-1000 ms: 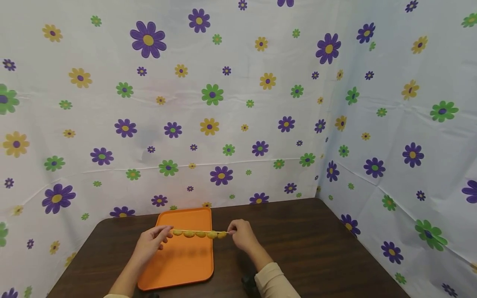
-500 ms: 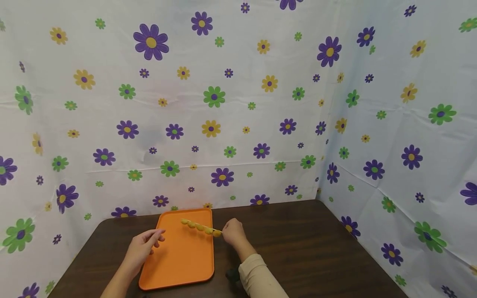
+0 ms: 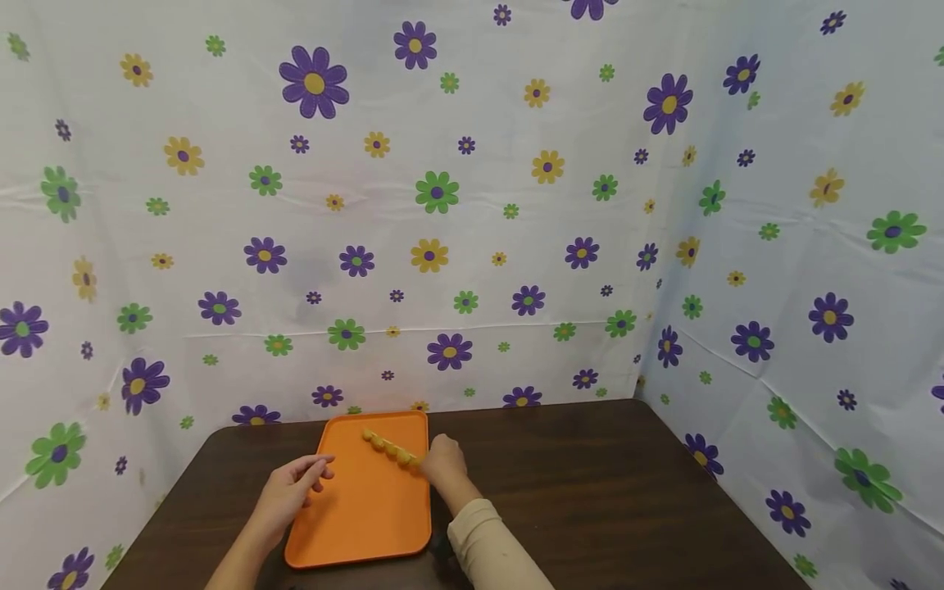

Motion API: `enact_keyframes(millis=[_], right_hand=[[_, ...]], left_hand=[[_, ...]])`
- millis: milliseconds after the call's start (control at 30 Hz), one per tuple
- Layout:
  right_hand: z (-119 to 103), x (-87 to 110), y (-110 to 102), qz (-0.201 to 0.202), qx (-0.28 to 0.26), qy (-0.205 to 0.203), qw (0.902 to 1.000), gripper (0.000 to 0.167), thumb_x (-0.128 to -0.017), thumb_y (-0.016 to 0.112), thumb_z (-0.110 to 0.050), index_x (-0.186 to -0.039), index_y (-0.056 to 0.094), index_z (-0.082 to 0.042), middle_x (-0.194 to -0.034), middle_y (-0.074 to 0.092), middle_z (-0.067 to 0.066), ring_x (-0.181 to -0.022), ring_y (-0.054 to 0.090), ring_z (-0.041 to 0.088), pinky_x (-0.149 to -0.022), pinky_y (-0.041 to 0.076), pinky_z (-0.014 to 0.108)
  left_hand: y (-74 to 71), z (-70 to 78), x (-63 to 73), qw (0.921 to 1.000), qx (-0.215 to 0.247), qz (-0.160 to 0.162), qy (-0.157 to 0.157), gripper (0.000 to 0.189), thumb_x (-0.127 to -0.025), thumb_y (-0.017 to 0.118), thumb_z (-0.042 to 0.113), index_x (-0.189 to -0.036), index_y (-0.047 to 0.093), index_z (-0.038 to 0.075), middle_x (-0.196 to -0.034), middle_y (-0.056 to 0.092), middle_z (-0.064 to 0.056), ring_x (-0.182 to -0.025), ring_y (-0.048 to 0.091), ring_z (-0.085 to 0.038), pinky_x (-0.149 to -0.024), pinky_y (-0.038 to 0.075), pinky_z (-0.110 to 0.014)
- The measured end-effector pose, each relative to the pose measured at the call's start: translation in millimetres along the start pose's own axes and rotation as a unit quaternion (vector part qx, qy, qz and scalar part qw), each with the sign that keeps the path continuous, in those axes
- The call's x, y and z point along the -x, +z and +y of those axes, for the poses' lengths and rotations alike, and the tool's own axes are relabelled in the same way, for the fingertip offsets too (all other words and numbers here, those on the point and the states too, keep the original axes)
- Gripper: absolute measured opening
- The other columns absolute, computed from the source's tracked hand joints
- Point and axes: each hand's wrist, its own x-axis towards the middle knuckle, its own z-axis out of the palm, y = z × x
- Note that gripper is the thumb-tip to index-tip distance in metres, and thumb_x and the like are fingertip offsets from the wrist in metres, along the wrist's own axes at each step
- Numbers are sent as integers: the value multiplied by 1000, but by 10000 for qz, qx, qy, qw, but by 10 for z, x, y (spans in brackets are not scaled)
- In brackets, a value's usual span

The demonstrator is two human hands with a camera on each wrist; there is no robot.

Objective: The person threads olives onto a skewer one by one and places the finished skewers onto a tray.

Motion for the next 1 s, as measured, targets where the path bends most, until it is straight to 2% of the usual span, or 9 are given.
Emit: enact_keyframes(millis=[167,267,367,467,567,733,800,900,1000], right_hand=[[-101,89,103,-225,149,-151,9995,25,-88,67,2,-68,54,-4,-64,48,5,-53,46,19,-46,38,29],[-164,144,163,-345,-31,-60,9994,28,-86,68,4,-61,57,-3,-59,54,5,-49,53,19,-43,44,28],[-227,198,225,-649,-905,206,9936,25,-85,70,9,-62,62,0,-56,61,10,-44,60,18,-43,53,29],[-281,238,283,-1028,-1857,529,9758,18,-86,69,12,-70,65,5,-58,64,15,-42,61,18,-46,57,32],[-319,258,328,-1230,-2241,662,9645,15,-88,68,12,-75,65,6,-61,65,16,-44,59,16,-48,58,32],[-316,293,332,-1247,-2056,560,9690,16,-91,68,8,-76,67,5,-63,66,17,-45,60,17,-49,57,31],[-312,306,308,-1245,-1807,413,9747,17,-93,69,4,-76,68,4,-63,66,16,-47,62,17,-49,56,29],[-300,303,234,-1188,-1114,-35,9866,19,-95,69,-3,-76,71,2,-64,65,9,-52,60,16,-49,53,27],[-271,250,110,-1088,-448,-492,9918,17,-95,69,-8,-82,75,1,-69,65,4,-57,59,15,-52,51,28]], left_hand=[[12,-4,-11,10000,44,-66,-8,36,-108,53,27,-130,65,1,-103,70,-12,-86,57,-23,-61,51,-30],[19,1,-21,9999,73,-91,-10,36,-107,53,27,-130,65,1,-102,70,-11,-86,57,-23,-61,51,-30],[25,7,-24,9999,44,-142,8,36,-107,54,26,-130,65,1,-103,70,-12,-86,57,-22,-63,52,-30],[36,14,-17,9998,2,-204,57,36,-107,54,24,-131,64,0,-105,70,-13,-86,57,-22,-64,52,-31],[40,24,-16,9997,-43,-195,114,34,-107,53,21,-131,64,-1,-106,70,-14,-86,57,-21,-63,52,-30],[44,23,-32,9983,-380,-218,375,34,-106,56,22,-130,65,-1,-108,71,-15,-89,59,-23,-63,52,-29],[36,20,-44,9971,-556,-233,453,34,-106,57,22,-130,65,0,-110,71,-14,-93,62,-25,-65,53,-29],[18,22,-70,9946,-828,-208,587,32,-105,58,20,-131,66,2,-113,71,-13,-99,64,-27,-72,55,-30],[-9,47,-102,9874,-1301,-98,894,31,-104,60,17,-131,66,3,-117,70,-12,-104,64,-28,-82,56,-37]])
